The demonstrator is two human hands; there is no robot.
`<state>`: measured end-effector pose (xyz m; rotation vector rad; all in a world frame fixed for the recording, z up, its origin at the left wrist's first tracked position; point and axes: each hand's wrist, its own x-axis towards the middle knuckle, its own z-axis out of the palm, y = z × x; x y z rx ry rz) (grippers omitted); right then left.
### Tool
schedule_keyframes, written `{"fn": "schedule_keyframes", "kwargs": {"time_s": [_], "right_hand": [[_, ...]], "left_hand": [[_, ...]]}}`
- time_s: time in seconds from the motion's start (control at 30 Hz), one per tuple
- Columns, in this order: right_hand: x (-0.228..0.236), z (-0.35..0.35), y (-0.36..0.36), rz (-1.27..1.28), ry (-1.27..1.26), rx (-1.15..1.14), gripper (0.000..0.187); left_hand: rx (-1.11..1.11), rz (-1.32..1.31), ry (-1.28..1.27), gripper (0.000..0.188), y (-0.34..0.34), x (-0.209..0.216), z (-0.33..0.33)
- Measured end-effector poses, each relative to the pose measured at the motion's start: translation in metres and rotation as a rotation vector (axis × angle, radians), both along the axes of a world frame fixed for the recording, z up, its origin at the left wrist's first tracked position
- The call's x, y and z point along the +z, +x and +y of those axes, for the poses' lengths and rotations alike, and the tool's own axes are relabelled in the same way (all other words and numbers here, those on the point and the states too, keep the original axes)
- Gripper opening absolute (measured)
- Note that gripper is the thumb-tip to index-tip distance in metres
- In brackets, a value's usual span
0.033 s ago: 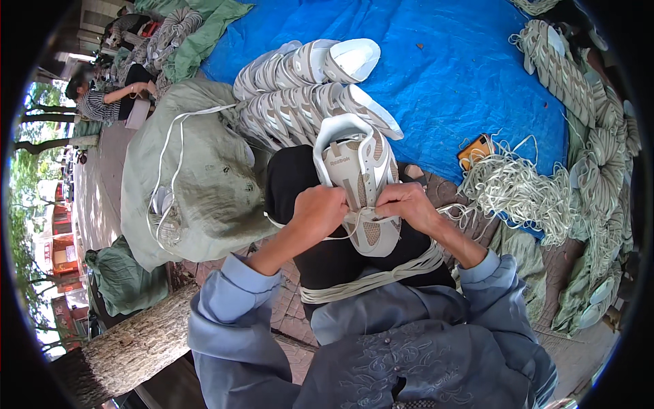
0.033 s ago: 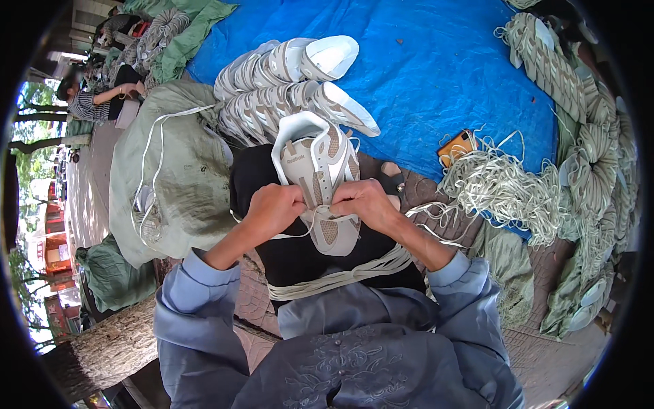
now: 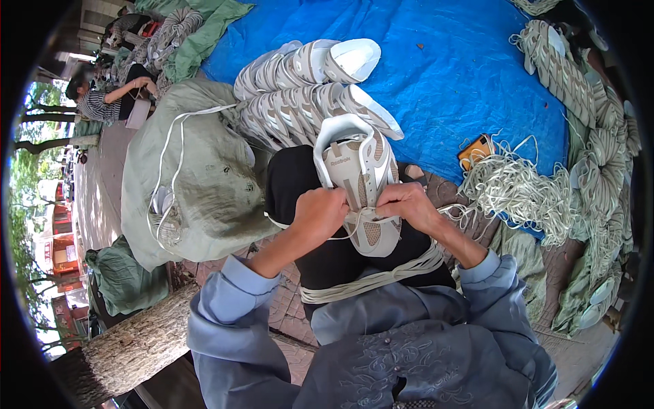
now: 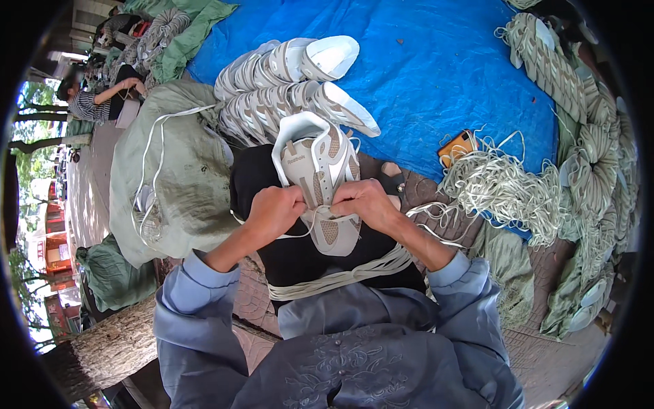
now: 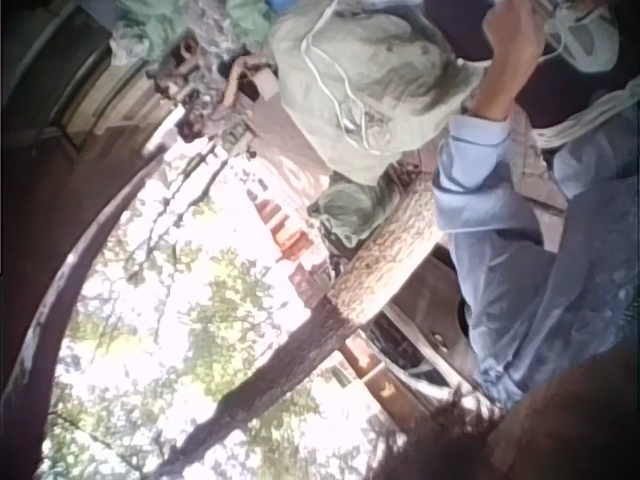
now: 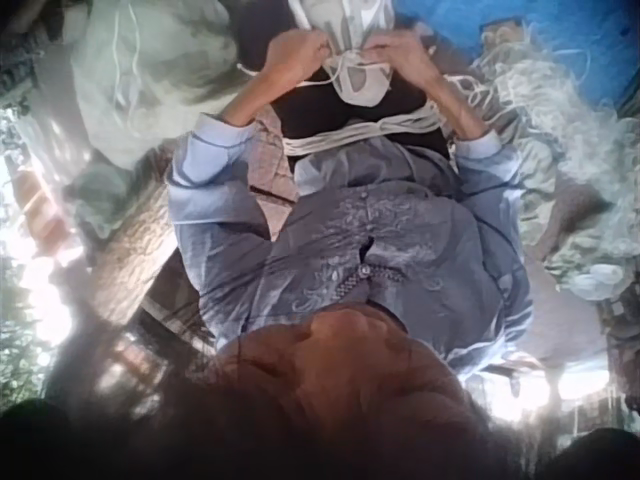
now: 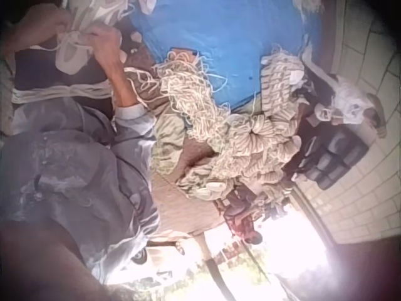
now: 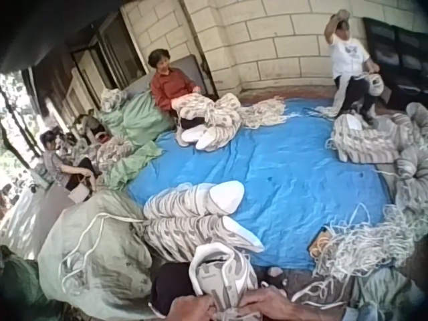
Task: The person threads white shoelaces through the eyelets of a white sneaker held on their lap. They repeatedly pull the laces taut and adjust the fit, working on a single shoe while surrounded by stacks of similar shoes and loose laces.
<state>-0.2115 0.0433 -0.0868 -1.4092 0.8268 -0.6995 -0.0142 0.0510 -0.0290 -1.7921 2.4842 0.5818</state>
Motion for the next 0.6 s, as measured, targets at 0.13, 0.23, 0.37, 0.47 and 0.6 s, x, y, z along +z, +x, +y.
{"fn": "schedule_keyframes", "kwargs": {"time_s": [0.13, 0.23, 0.37, 0.47, 0.6], "right_hand": [[-0.001, -0.002, 0.001, -0.024, -0.007, 0.018, 0.006], [0.001, 0.0, -0.001, -0.056, 0.034, 0.015, 0.005], [0.003, 0.004, -0.006, 0.013, 0.112, -0.137, 0.01], [0.005, 0.003, -0.007, 0.092, -0.081, -0.17, 0.01], [0.009, -0.001, -0.003, 0.179, -0.326, -0.151, 0.009]], "left_hand": [[0.151, 0.163, -0.128, 0.007, -0.013, 0.007, 0.005], [0.102, 0.32, -0.261, 0.009, -0.024, 0.017, 0.0], [0.103, 0.416, -0.191, 0.01, -0.025, 0.021, -0.006], [0.224, 0.429, -0.022, 0.009, -0.026, 0.012, -0.001], [0.321, 0.45, 0.022, 0.008, -0.03, -0.002, 0.001]]}}
